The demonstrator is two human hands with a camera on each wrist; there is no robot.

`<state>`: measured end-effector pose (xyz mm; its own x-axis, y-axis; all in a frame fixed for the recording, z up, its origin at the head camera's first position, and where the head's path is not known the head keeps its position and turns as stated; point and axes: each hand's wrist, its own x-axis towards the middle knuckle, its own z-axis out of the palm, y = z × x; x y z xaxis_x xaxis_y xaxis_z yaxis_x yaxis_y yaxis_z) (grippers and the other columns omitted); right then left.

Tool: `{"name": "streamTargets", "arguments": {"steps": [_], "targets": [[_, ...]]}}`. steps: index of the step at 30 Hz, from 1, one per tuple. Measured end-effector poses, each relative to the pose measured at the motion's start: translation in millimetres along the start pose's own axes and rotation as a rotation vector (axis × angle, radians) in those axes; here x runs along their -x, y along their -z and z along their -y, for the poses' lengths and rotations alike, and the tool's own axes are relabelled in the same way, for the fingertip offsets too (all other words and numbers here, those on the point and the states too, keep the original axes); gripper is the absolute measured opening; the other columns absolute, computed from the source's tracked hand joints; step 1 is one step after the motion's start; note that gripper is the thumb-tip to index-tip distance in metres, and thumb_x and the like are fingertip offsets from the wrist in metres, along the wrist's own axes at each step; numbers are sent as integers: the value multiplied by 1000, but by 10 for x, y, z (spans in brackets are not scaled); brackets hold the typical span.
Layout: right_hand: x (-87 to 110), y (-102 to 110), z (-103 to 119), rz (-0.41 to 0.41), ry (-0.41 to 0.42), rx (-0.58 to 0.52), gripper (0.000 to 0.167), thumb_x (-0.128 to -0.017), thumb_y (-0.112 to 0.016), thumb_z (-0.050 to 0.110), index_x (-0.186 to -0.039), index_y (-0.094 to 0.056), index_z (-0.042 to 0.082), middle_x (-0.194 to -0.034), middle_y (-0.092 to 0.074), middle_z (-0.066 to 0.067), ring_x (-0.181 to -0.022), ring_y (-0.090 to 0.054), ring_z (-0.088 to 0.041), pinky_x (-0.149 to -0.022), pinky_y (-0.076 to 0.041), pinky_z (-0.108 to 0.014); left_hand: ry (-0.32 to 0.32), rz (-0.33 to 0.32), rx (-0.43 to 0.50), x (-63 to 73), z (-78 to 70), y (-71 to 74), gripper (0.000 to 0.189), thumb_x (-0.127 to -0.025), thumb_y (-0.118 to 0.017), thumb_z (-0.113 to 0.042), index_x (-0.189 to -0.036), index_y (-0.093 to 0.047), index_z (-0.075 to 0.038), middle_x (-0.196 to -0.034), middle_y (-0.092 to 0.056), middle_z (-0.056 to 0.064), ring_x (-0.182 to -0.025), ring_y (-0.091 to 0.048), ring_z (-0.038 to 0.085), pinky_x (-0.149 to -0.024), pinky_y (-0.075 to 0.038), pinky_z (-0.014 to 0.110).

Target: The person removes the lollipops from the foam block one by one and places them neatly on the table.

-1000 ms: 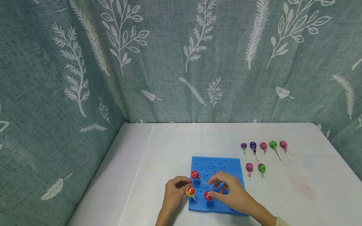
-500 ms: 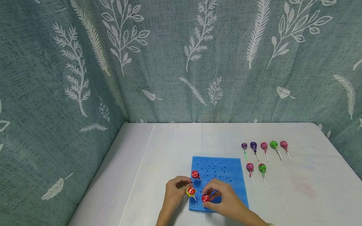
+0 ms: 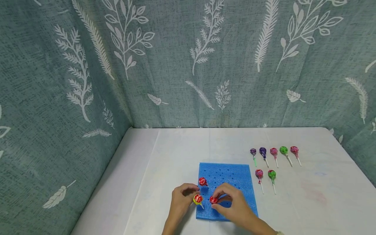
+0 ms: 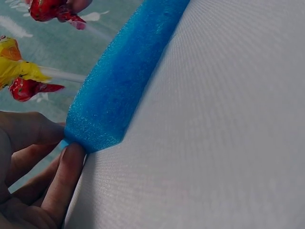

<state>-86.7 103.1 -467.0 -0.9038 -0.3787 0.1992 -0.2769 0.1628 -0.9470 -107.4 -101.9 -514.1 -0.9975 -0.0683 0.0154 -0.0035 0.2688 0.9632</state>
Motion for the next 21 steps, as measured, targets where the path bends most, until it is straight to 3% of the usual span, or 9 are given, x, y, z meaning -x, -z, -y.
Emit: {"name": "streamTargets", "arguments": {"steps": [8, 21], "targets": [[-31, 40, 50, -79, 108, -80, 21, -78, -74, 0, -91, -62, 10, -93, -60, -4, -87, -61, -19, -72, -55, -34, 9, -3, 9, 13, -20, 0, 10, -74, -77, -8, -84, -73, -7, -85, -69, 2, -78, -62, 13, -73, -49, 23], [-7, 313, 80, -219, 130, -52, 21, -79, -74, 2, -95, -62, 5, -93, -60, -7, -84, -63, -19, -72, -55, -31, -6, 4, 3, 6, -5, -5, 10, -75, -77, -7, -84, -73, -8, -85, -69, 2, -78, -63, 13, -74, -49, 23]]}}
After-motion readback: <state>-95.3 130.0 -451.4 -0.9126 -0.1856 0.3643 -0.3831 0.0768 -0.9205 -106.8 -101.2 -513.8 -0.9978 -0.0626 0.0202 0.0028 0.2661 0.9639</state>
